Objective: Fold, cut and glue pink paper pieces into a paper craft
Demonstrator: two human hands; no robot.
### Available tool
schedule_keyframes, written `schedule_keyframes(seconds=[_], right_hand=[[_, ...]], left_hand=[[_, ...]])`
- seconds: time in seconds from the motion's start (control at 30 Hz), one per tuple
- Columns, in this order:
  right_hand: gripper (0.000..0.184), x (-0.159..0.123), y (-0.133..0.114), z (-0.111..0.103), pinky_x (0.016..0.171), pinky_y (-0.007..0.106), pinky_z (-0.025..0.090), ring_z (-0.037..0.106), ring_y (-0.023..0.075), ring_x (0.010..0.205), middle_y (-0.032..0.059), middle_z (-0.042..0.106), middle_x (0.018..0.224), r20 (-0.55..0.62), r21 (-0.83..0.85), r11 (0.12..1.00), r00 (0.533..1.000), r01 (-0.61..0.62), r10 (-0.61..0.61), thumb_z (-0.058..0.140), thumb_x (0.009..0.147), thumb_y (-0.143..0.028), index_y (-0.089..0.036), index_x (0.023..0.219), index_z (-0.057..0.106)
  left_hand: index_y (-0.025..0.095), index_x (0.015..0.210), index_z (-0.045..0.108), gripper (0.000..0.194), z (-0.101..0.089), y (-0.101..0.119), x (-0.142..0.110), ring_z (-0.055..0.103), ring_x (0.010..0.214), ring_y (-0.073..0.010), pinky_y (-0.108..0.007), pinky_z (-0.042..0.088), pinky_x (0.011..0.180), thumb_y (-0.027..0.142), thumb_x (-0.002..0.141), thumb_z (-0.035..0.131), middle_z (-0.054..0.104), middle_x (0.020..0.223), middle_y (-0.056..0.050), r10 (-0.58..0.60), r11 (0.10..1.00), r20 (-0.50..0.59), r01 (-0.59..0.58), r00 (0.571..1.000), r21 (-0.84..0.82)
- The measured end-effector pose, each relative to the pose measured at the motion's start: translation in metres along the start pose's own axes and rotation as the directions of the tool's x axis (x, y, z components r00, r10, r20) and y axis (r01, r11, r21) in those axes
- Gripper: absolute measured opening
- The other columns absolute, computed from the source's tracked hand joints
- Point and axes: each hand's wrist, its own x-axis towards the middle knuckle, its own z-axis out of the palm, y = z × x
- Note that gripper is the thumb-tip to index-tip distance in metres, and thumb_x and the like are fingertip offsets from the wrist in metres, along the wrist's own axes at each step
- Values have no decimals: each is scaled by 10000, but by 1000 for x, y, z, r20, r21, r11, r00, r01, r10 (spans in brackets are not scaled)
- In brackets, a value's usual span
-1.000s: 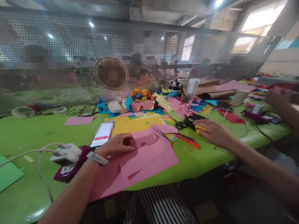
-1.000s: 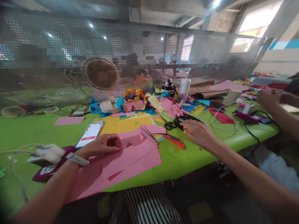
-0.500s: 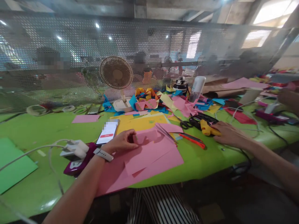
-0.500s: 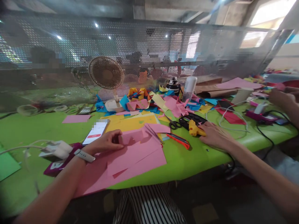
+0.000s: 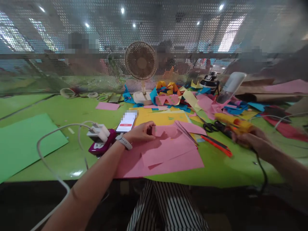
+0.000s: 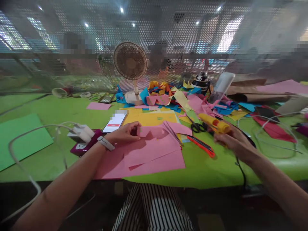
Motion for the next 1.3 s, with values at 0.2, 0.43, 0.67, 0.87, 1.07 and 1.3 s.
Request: schedule_keyframes(seconds=[0.2, 0.43, 0.67, 0.87, 1.07, 1.3], right_hand=[[293, 39, -80, 88, 448, 254, 418, 544, 148, 535, 33, 658, 769, 423, 296, 954, 902, -51, -83, 608, 750, -384, -230, 997, 635], [406, 53, -102, 118, 668, 266, 509, 605, 180, 837, 45, 654, 987, 567, 380, 924, 798, -36, -202, 609, 782, -332, -220, 1171, 571], [327, 41, -88, 116, 507, 238, 480, 588, 151, 640, 20, 641, 796, 493, 355, 933, 860, -62, -130, 663, 741, -297, -221, 1051, 595], [206, 50, -100, 122, 659, 305, 504, 590, 174, 752, 15, 609, 823, 116, 373, 927, 989, 42, -91, 663, 737, -316, -227, 902, 580], [254, 57, -91, 141, 712, 328, 496, 576, 171, 780, 12, 596, 838, 233, 409, 911, 958, 60, -168, 697, 698, -328, -221, 887, 564], [244, 53, -92, 152, 648, 283, 494, 564, 138, 702, -3, 577, 762, 126, 601, 797, 992, -68, -10, 702, 683, -310, -200, 846, 558]], left_hand=[[167, 906, 459, 304, 2, -2, 0, 463, 566, -93, -196, 318, 494, 150, 637, 600, 496, 668, 42, -4, 1000, -32, 4, 999, -14], [174, 914, 475, 298, 0, -4, 0, 511, 584, -105, -206, 363, 514, 196, 667, 640, 532, 679, 32, -42, 991, 20, 44, 999, -128], [157, 929, 491, 182, -5, 2, 3, 603, 629, -124, -246, 453, 592, 264, 794, 548, 621, 736, -19, -136, 932, 91, 158, 987, -325], [146, 1008, 537, 230, 2, 16, 3, 598, 573, -127, -240, 457, 540, 308, 848, 506, 637, 664, -30, -97, 944, 109, 126, 989, -303], [182, 1203, 476, 359, 13, 30, 5, 613, 700, -140, -256, 466, 589, 317, 870, 486, 643, 859, -64, 58, 971, 33, -49, 998, -236], [188, 1256, 420, 440, 29, 34, 9, 591, 813, -152, -300, 454, 748, 289, 845, 540, 637, 851, -54, 35, 918, -254, -131, 967, -375]])
